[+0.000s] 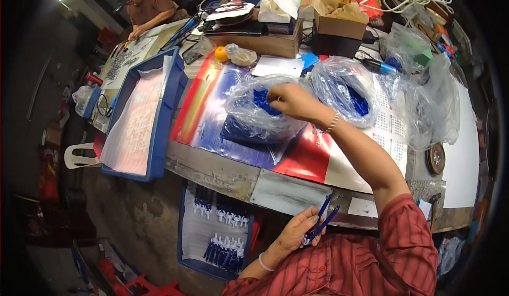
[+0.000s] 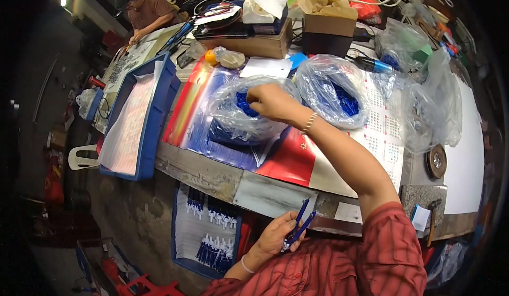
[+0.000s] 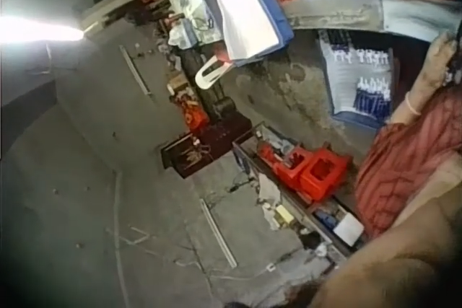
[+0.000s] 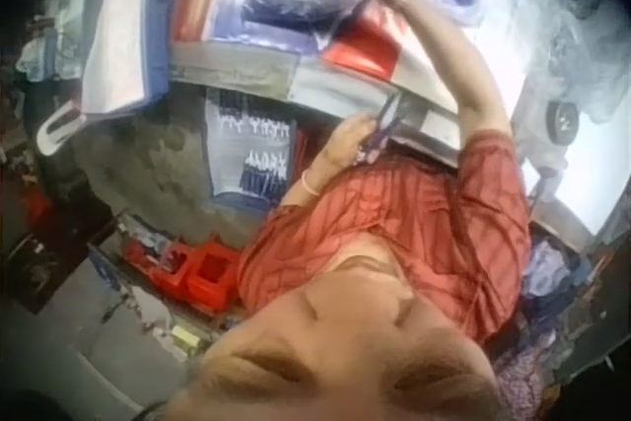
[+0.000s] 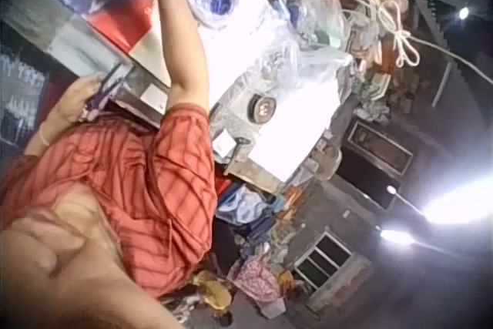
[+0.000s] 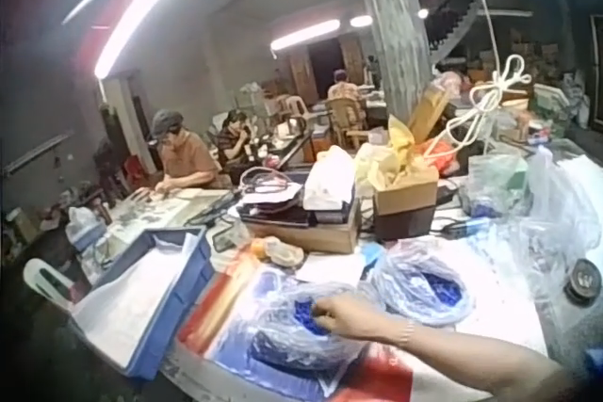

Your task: The user is manual assembling white plastic components onto blue plastic stems using assembly nippers at a workstation.

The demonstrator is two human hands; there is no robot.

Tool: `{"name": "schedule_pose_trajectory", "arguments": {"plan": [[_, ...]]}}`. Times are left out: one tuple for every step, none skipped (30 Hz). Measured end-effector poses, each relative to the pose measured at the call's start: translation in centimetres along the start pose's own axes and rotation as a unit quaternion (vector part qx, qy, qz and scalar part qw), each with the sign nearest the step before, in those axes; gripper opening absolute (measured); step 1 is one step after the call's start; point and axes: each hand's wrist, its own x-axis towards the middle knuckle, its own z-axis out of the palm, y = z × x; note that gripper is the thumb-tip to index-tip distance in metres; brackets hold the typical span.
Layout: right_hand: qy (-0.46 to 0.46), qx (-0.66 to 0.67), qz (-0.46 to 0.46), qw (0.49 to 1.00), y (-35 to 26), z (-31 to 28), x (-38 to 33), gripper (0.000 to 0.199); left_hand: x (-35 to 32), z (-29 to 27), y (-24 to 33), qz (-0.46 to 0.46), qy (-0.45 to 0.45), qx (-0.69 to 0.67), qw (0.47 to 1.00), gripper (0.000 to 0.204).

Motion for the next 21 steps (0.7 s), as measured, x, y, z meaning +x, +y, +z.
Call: {"name": "schedule_pose_trajectory", "arguments": {"plan": [[-0.03,-0.061,0.001,0.998,0.8,1.1,1.2,0.018,0.0,0.0,0.1,0.001,-0.001,0.003,1.0,0.017],[-0.028,-0.061,-0.003,0.998,0.9,2.0,2.1,0.018,-0.2,-0.1,0.1,0.011,0.021,0.018,1.0,0.017],[-0.041,-0.141,0.024,0.989,1.2,2.8,2.8,0.017,-0.3,-0.2,0.1,0.02,0.042,0.033,0.998,0.018],[-0.053,-0.22,0.052,0.973,1.5,3.4,3.3,0.015,-0.2,-0.8,-0.1,0.022,0.041,0.021,0.999,0.016],[-0.052,-0.219,0.049,0.973,1.6,3.9,3.6,0.015,-0.3,-1.1,-0.1,0.024,0.042,0.022,0.999,0.016],[-0.039,-0.219,0.048,0.974,1.7,4.3,3.8,0.014,-0.4,-1.4,-0.1,0.028,0.048,0.02,0.998,0.016],[-0.025,-0.219,0.048,0.974,2.0,4.5,3.9,0.012,-0.3,-1.6,0.0,0.032,0.054,0.02,0.998,0.016],[-0.026,-0.219,0.046,0.974,2.0,4.6,3.9,0.012,-0.4,-1.8,0.0,0.033,0.055,0.018,0.998,0.016],[-0.015,-0.189,0.044,0.981,2.0,4.5,3.7,0.013,-0.4,-1.9,0.0,0.036,0.066,0.022,0.997,0.016],[-0.004,-0.16,0.041,0.986,2.0,4.2,3.6,0.013,-0.4,-2.0,0.0,0.039,0.075,0.027,0.996,0.016],[-0.004,-0.161,0.041,0.986,2.2,4.0,3.4,0.013,-0.4,-2.1,0.0,0.04,0.075,0.026,0.996,0.016],[0.017,-0.102,0.04,0.994,2.4,3.7,3.2,0.015,-0.4,-2.3,-0.1,0.047,0.075,0.023,0.996,0.015],[0.038,-0.044,0.039,0.998,2.5,3.2,2.8,0.016,-0.4,-2.2,-0.2,0.054,0.073,0.019,0.996,0.015],[0.038,-0.046,0.04,0.997,2.6,2.8,2.5,0.016,-0.4,-2.1,-0.2,0.054,0.071,0.019,0.996,0.015],[0.073,0.025,0.042,0.996,2.6,2.5,2.1,0.016,-0.3,-1.8,-0.2,0.054,0.083,0.033,0.995,0.014],[0.107,0.096,0.043,0.989,2.7,2.0,1.6,0.017,-0.2,-1.5,-0.2,0.054,0.094,0.048,0.993,0.014],[0.104,0.096,0.042,0.989,1.8,1.2,1.0,0.017,-0.3,-1.4,-0.4,0.056,0.095,0.047,0.993,0.014],[0.081,0.196,0.11,0.971,0.2,0.0,0.1,0.016,-0.3,-1.3,-0.6,0.068,0.107,0.065,0.99,0.014],[0.059,0.291,0.177,0.938,-1.2,-1.3,-1.1,0.016,-0.3,-1.2,-0.8,0.078,0.116,0.085,0.987,0.013],[0.062,0.29,0.179,0.938,-2.0,-2.4,-2.5,0.016,-0.2,-1.0,-0.9,0.075,0.114,0.085,0.987,0.013],[0.078,0.354,0.198,0.911,-2.6,-3.2,-4.2,0.017,-0.3,-0.9,-1.0,0.081,0.131,0.109,0.982,0.012]]}}
